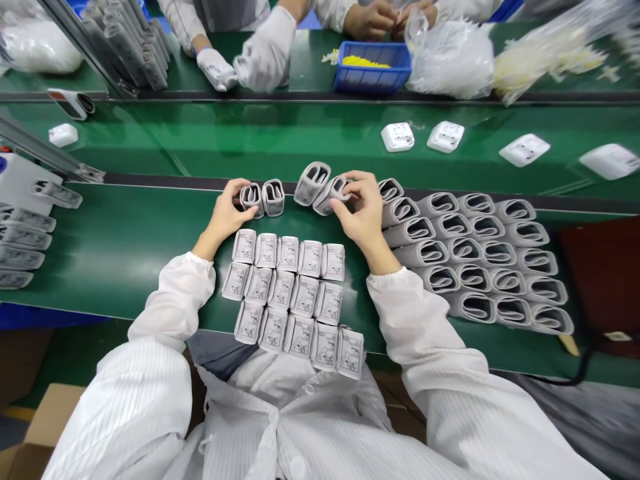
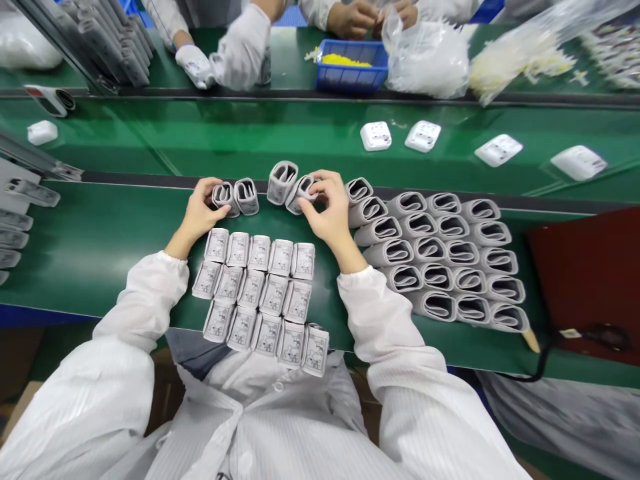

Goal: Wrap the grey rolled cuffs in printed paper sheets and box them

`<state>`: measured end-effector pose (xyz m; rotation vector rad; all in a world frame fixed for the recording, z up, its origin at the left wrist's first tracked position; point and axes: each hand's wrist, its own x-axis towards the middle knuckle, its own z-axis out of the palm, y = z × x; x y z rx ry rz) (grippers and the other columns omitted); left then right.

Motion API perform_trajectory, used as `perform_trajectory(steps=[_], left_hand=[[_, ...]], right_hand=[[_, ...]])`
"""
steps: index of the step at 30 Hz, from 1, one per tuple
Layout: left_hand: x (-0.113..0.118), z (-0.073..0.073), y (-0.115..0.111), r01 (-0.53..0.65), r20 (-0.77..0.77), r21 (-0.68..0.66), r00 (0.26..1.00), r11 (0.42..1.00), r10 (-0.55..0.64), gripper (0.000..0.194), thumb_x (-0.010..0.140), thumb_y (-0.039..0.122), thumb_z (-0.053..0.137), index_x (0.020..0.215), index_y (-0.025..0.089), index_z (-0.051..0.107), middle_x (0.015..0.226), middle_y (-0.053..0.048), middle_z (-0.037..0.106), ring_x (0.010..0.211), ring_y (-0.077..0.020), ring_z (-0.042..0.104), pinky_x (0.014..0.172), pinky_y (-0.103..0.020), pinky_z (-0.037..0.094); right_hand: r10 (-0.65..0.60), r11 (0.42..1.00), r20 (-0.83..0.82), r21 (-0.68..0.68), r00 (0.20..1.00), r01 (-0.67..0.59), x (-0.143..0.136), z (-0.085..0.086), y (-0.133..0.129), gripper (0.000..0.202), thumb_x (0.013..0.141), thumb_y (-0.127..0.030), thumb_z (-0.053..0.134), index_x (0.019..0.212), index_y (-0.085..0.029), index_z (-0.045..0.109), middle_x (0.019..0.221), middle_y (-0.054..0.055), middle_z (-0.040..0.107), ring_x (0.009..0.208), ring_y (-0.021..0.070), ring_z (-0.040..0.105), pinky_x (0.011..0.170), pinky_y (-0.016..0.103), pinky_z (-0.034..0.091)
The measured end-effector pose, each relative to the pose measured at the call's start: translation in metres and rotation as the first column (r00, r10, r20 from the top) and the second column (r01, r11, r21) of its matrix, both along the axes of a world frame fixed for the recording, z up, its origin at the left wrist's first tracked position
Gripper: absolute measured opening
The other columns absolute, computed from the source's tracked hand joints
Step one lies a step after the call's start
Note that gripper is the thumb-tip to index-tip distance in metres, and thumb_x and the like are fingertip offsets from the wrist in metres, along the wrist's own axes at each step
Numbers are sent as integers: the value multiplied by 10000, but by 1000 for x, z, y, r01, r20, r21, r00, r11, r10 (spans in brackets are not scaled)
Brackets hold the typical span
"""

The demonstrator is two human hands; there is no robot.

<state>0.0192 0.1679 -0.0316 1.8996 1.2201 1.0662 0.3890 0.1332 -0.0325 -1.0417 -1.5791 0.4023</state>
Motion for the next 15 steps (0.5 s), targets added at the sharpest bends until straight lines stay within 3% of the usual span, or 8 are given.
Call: perform_trajectory(steps=[4,7,10,13,15], left_hand=[[-5,10,-3,2,-49,-32,999,999,-3,685,853,495,879,1427,223,622,1428,-137,788,1305,-282,794,1039,-370,664],[-9,21,-3,32,-96,-13,995,999,-33,671,846,424,843,1445,206,632,1478,-156,783,1347,-295,784,1117,-412,659],[-5,42,-1,55,-238,90,971,994,-33,743,865,433,846,1536,210,621,1643,-173,697,1532,-347,683,1282,-497,581],[19,68,3,155,-457,156,887,976,-68,818,920,475,857,1654,236,586,1733,-158,634,1633,-383,592,1363,-547,492],[42,82,5,281,-610,116,777,953,-155,814,971,512,840,1702,276,571,1749,-144,625,1613,-401,606,1320,-559,503]], right_hand=[[187,980,81,-83,979,-180,-2,11,-5,248,955,-454,832,952,-278,657,1377,141,793,1245,364,766,878,527,683],[237,964,73,-140,969,-225,-3,12,-6,258,947,-443,851,930,-274,657,1418,149,795,1262,367,765,936,561,679],[257,955,55,-167,965,-245,-7,11,-4,271,947,-465,864,936,-275,670,1434,152,787,1291,373,757,958,573,678],[268,952,49,-168,962,-256,-13,10,1,272,949,-467,865,948,-278,669,1449,156,780,1326,381,748,1034,607,660],[277,952,58,-150,959,-266,-17,10,5,260,954,-452,853,958,-279,660,1459,159,776,1368,381,735,1131,634,621]])
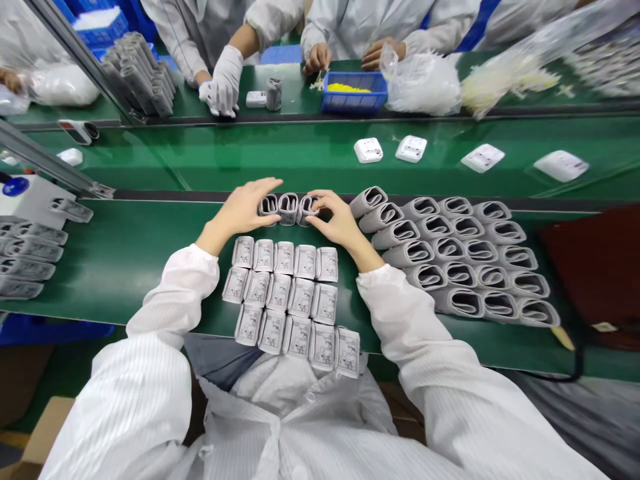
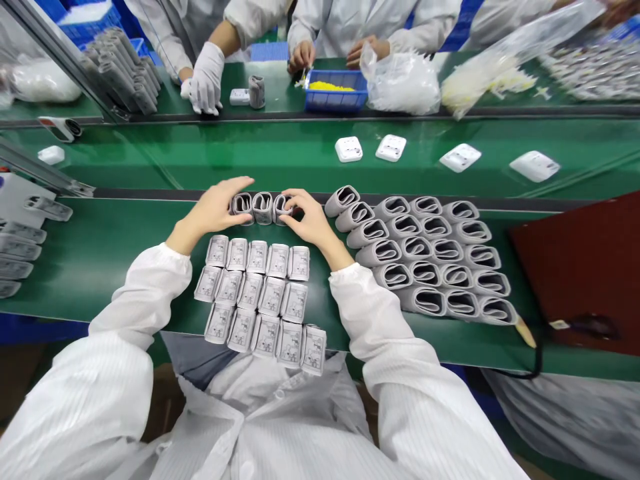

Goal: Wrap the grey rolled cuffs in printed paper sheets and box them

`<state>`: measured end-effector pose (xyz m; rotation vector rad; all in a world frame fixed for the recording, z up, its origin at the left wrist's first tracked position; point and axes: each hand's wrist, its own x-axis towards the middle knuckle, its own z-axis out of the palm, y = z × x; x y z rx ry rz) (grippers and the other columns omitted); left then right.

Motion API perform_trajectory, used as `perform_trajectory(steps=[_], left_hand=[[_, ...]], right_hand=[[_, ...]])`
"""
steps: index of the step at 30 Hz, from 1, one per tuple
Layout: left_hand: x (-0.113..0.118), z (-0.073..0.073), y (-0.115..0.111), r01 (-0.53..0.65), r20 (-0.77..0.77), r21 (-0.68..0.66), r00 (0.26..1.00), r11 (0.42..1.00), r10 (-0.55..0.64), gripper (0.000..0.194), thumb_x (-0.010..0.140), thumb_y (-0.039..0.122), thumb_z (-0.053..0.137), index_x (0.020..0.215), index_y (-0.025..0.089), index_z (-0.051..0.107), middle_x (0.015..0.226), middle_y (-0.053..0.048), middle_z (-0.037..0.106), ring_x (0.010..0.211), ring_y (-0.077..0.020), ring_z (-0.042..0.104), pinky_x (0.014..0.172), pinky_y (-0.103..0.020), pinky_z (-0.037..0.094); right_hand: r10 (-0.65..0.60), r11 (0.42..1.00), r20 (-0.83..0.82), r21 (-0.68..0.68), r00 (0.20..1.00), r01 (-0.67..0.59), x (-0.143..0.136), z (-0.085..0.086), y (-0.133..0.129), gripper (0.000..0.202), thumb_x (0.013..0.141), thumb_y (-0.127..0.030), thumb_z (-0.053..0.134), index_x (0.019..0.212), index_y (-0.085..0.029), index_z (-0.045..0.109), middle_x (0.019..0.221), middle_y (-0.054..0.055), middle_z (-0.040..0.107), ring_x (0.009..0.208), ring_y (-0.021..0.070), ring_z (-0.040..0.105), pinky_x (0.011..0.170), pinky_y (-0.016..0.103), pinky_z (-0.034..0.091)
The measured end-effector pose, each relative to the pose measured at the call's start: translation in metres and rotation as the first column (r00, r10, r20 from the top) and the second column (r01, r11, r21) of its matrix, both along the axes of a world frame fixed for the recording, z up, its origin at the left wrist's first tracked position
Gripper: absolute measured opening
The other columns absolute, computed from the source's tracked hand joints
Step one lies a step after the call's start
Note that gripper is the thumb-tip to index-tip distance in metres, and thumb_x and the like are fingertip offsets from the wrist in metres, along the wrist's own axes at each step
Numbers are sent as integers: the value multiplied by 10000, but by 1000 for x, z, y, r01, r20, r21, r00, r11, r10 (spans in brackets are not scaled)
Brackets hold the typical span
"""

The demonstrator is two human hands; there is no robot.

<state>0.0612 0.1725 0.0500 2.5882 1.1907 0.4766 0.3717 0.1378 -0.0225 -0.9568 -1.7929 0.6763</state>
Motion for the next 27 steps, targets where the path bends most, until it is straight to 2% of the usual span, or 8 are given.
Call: perform_trajectory(steps=[4,7,14,17,21,22,24,27], left_hand=[[34,10,5,42,-275,8,961,999,-38,633,1096,570,704,1671,316,631,1569,-148,757,1335,-382,769,1060,-499,565],[38,8,10,29,-287,35,958,999,-18,498,1133,563,657,1553,305,722,1502,-119,802,1284,-344,787,960,-434,538],[24,2,26,-12,-240,41,971,999,22,365,1147,510,642,1388,284,797,1474,-98,820,1219,-308,803,947,-422,520],[23,7,24,7,-184,45,983,999,2,469,1080,510,752,1479,263,755,1539,-140,777,1346,-368,756,1094,-514,533],[34,22,-14,180,86,127,978,975,-192,1000,843,672,972,1690,300,591,1635,-188,687,1491,-440,658,1247,-650,520],[37,26,-29,245,147,131,953,961,-263,990,847,688,962,1696,347,581,1623,-168,690,1478,-419,671,1234,-633,555],[36,31,-58,308,228,124,916,943,-330,743,948,633,882,1620,426,641,1611,-124,687,1477,-368,685,1193,-585,622],[4,29,-86,162,295,142,935,977,-198,459,983,560,836,1401,386,758,1524,-117,722,1412,-342,727,1172,-570,649]], right_hand=[[1,1000,19,23,1000,-1,-6,1,-1,241,968,-425,821,945,-279,630,1422,164,782,1346,373,748,1176,633,597],[-34,996,-15,83,999,35,-5,2,-13,204,1002,-373,781,928,-280,614,1407,164,796,1336,362,764,1158,615,612],[-246,936,-249,191,937,296,20,21,-43,252,1016,-373,797,933,-288,575,1342,134,782,1274,361,776,1129,633,618],[-176,967,-293,128,940,221,23,44,-57,269,982,-401,854,1074,-309,619,1382,115,772,1289,348,778,1077,588,665],[-27,999,-209,16,978,31,-3,73,-78,591,934,-513,935,1411,-354,625,1457,112,761,1377,353,766,1064,551,704],[1,1000,-190,-1,982,-1,-12,79,-82,645,931,-552,941,1456,-363,618,1471,111,751,1390,354,760,1062,545,713],[76,997,-170,-3,983,-77,-27,88,-88,709,934,-609,938,1520,-389,606,1524,110,712,1415,352,742,1040,526,736],[232,973,-124,45,965,-228,-36,97,-93,820,965,-620,910,1669,-471,516,1756,92,538,1565,372,637,1061,539,756]])
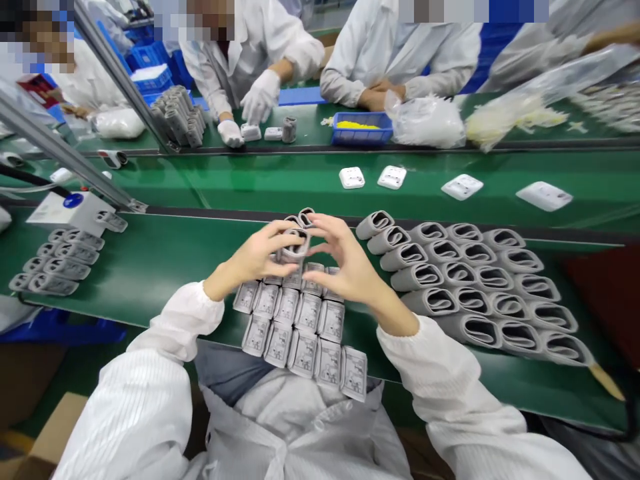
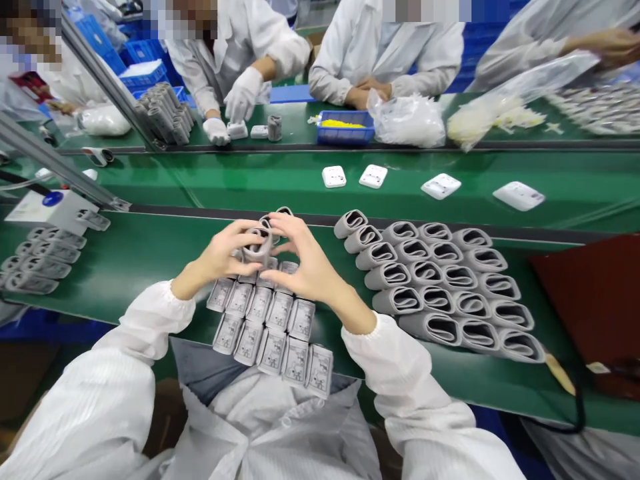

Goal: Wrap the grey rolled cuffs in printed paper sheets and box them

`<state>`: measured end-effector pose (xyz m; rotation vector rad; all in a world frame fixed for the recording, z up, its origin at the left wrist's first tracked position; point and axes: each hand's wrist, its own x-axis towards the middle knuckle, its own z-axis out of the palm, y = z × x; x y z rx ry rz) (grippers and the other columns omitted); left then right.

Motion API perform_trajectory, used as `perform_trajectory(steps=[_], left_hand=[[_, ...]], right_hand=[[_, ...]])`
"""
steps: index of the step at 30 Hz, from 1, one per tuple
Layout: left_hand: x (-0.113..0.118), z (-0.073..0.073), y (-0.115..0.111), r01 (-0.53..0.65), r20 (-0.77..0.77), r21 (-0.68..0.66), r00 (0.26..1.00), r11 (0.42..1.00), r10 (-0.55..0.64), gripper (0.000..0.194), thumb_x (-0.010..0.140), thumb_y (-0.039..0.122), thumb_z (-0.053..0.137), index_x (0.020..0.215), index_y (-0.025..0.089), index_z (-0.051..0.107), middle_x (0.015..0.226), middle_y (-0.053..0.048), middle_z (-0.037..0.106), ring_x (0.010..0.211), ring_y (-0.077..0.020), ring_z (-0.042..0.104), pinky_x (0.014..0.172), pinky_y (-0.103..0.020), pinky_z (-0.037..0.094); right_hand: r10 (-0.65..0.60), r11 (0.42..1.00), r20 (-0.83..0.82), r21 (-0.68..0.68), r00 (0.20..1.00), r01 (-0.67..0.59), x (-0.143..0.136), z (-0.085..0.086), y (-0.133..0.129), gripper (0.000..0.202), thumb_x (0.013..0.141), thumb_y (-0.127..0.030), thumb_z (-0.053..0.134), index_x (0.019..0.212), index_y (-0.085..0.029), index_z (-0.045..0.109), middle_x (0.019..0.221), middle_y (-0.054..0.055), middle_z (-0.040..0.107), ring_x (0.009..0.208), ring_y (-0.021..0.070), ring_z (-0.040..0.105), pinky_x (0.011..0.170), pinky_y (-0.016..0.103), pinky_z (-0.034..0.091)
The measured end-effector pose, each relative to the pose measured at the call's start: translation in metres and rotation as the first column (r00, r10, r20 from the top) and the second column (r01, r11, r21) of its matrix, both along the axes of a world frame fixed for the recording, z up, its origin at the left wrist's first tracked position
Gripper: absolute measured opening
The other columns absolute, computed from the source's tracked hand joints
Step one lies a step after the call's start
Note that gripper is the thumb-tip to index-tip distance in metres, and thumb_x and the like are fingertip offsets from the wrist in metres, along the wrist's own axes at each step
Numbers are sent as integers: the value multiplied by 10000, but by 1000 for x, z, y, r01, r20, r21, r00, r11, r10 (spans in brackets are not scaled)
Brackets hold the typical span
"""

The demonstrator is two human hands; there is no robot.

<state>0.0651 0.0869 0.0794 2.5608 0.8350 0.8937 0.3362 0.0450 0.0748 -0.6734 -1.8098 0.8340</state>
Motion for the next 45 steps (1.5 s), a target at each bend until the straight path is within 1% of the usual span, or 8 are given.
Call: perform_trajectory(steps=[3,6,12,18,27,31,39,45], left_hand=[[-73,-16,-8,-409,113,24,908,912,404,472,902,551,884,1286,311,749,1429,-128,759,1372,-355,733,1212,-586,616],[-170,-40,-15,-810,251,-80,547,581,798,582,864,437,837,1381,226,673,1485,-161,720,1373,-335,721,1148,-523,639],[-317,-64,-23,-969,298,-231,20,92,954,678,827,480,838,1348,115,604,1479,-163,675,1453,-303,640,1253,-543,484],[-346,-45,7,-964,340,-250,2,93,941,805,919,911,606,967,108,651,1249,-78,668,1700,-423,326,1248,-681,136],[-346,-37,26,-926,319,-323,-300,-194,899,823,938,611,882,1469,105,508,1544,-139,514,1706,-470,327,1387,-726,103],[-311,-43,24,-977,338,-207,-122,-53,933,778,918,470,864,1477,130,444,1746,-238,347,1757,-548,191,1377,-820,78],[-127,-98,42,-437,188,-462,802,772,567,722,863,679,779,1413,256,577,1363,-147,768,1179,-284,814,913,-420,666],[-39,-80,75,-136,29,-634,979,761,200,781,739,608,970,1379,252,700,1389,-133,810,1219,-334,822,1024,-490,677]], right_hand=[[-11,997,87,79,996,4,15,-6,-5,789,1037,-508,848,1728,-534,469,1841,60,448,1679,386,516,1138,597,732],[-132,991,98,43,986,129,44,-33,-9,645,1072,-369,790,1666,-499,575,1703,106,582,1520,380,658,1014,583,766],[-283,955,61,-81,957,287,73,-99,-3,412,1012,-337,808,1417,-379,749,1484,147,686,1261,375,779,870,580,771],[-343,932,52,-103,938,347,71,-128,5,323,991,-340,800,1314,-339,778,1402,160,703,1213,367,779,832,565,758],[-334,924,40,-181,942,336,77,-137,6,299,996,-373,793,1287,-316,761,1402,141,677,1218,314,768,851,470,727],[-354,896,42,-270,934,352,66,-139,26,481,963,-450,804,1410,-318,687,1450,137,679,1248,307,781,838,431,714],[-242,904,-22,-370,970,217,22,-133,91,997,860,-671,865,1715,-348,469,1880,175,445,1676,410,545,1162,584,662],[-231,909,85,-336,969,246,8,-126,97,714,949,-629,768,1541,-261,613,1615,177,723,1466,361,724,1172,564,638]])
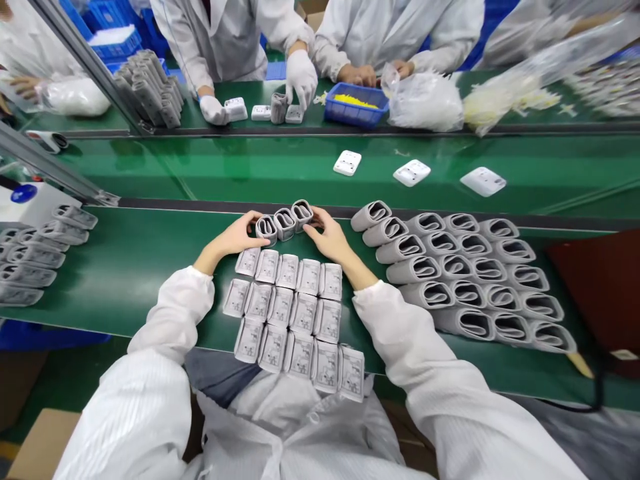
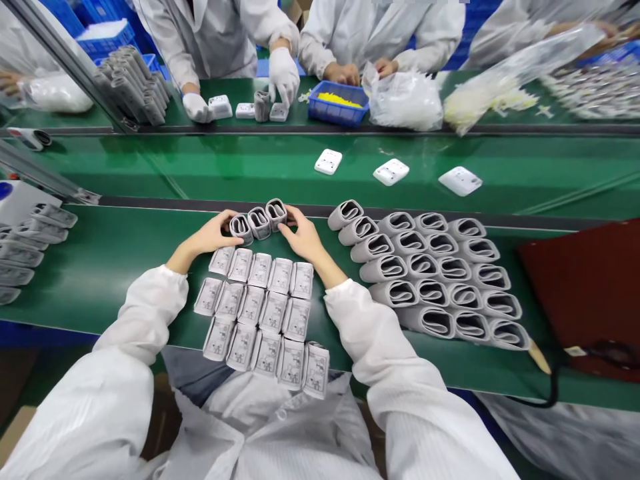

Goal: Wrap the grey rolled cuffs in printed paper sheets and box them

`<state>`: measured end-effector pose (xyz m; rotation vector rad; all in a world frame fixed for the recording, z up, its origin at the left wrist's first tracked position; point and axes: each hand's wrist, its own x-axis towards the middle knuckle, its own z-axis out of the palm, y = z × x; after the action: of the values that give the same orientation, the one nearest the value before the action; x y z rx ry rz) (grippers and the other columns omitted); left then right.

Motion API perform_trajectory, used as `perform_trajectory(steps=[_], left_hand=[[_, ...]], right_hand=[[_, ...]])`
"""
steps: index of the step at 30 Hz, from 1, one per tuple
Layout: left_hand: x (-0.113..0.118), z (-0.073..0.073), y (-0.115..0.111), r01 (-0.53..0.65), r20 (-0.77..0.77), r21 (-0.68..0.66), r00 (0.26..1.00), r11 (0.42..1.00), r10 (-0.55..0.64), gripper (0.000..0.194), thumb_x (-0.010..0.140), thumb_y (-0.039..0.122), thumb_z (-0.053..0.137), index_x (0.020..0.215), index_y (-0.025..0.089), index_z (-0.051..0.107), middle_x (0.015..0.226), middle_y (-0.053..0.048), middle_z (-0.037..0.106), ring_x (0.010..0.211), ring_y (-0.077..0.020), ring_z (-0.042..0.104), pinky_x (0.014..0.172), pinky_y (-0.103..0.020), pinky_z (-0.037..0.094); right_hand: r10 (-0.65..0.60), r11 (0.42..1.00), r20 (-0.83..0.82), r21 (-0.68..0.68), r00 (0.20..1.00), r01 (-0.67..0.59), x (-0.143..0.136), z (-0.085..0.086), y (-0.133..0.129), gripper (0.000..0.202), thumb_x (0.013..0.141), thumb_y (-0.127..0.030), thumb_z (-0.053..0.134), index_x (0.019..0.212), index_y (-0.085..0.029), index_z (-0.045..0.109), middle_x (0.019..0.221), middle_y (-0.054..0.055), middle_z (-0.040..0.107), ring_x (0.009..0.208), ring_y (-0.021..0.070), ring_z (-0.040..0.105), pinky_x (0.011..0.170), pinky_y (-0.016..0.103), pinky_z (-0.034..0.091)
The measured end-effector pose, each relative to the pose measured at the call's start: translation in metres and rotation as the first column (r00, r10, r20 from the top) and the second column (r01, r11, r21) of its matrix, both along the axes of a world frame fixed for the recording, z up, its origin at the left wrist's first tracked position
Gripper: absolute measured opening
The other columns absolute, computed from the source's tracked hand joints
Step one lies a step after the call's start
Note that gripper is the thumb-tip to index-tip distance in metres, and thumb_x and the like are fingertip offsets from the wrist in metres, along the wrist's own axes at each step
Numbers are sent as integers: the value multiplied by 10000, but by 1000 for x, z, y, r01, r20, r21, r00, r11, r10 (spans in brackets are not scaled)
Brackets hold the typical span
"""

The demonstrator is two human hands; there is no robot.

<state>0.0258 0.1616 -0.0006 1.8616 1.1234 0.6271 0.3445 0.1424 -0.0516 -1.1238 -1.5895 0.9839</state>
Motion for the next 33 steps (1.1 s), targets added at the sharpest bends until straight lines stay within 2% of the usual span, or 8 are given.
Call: perform_trajectory(steps=[5,10,14,17,20,24,31,33], left_hand=[[11,-11,19,-110,260,-92,957,990,131,676,763,650,947,1230,216,720,1253,-128,860,1132,-302,856,1025,-488,719],[11,-23,20,-201,234,-57,950,978,209,690,876,824,825,1137,189,762,1124,-135,884,1086,-318,869,954,-459,731],[15,-22,16,-226,213,-36,950,973,229,773,874,909,784,1132,180,783,1076,-123,878,1025,-307,861,889,-430,721],[18,-24,16,-291,233,11,931,957,281,811,875,952,752,1162,194,799,1010,-94,856,952,-281,841,817,-397,696],[18,-30,19,-306,285,40,916,951,283,815,896,934,758,1340,250,774,870,-41,791,802,-231,794,725,-366,652],[19,-32,20,-265,301,91,926,960,227,719,951,886,740,1355,292,772,769,-8,715,681,-196,730,643,-345,601],[21,-22,19,-325,312,228,917,918,247,734,1004,914,617,1232,252,837,1123,-97,846,1089,-286,819,938,-428,688],[21,-21,19,-334,308,244,917,910,254,745,1001,919,613,1211,244,849,1145,-101,850,1108,-287,810,973,-431,686]], right_hand=[[-36,999,-32,-38,999,35,5,0,-5,611,912,-742,790,1274,-301,572,1261,89,821,1038,255,768,826,397,627],[-24,997,-12,-76,1000,24,5,4,-12,702,893,-923,764,1181,-315,564,989,-13,787,678,160,569,700,351,515],[-39,995,-15,-91,999,37,7,4,-14,747,906,-976,713,1241,-324,574,1023,-2,791,687,171,588,717,367,537],[-2,998,-12,-66,1000,1,10,2,-13,876,925,-963,707,1536,-363,523,1215,46,807,767,208,666,734,399,599],[101,995,40,-11,994,-100,14,1,-13,1148,845,-924,839,1754,-399,377,1450,106,740,866,255,735,718,435,648],[103,995,60,5,993,-104,16,0,-14,1163,825,-870,904,1756,-408,381,1444,113,727,917,290,778,707,456,682],[68,997,31,25,997,-69,14,-5,-14,1127,814,-814,948,1693,-387,386,1302,82,756,826,255,763,665,439,675],[65,997,27,34,998,-66,14,-5,-15,1125,810,-823,948,1685,-385,392,1297,81,744,818,248,756,655,431,663]])
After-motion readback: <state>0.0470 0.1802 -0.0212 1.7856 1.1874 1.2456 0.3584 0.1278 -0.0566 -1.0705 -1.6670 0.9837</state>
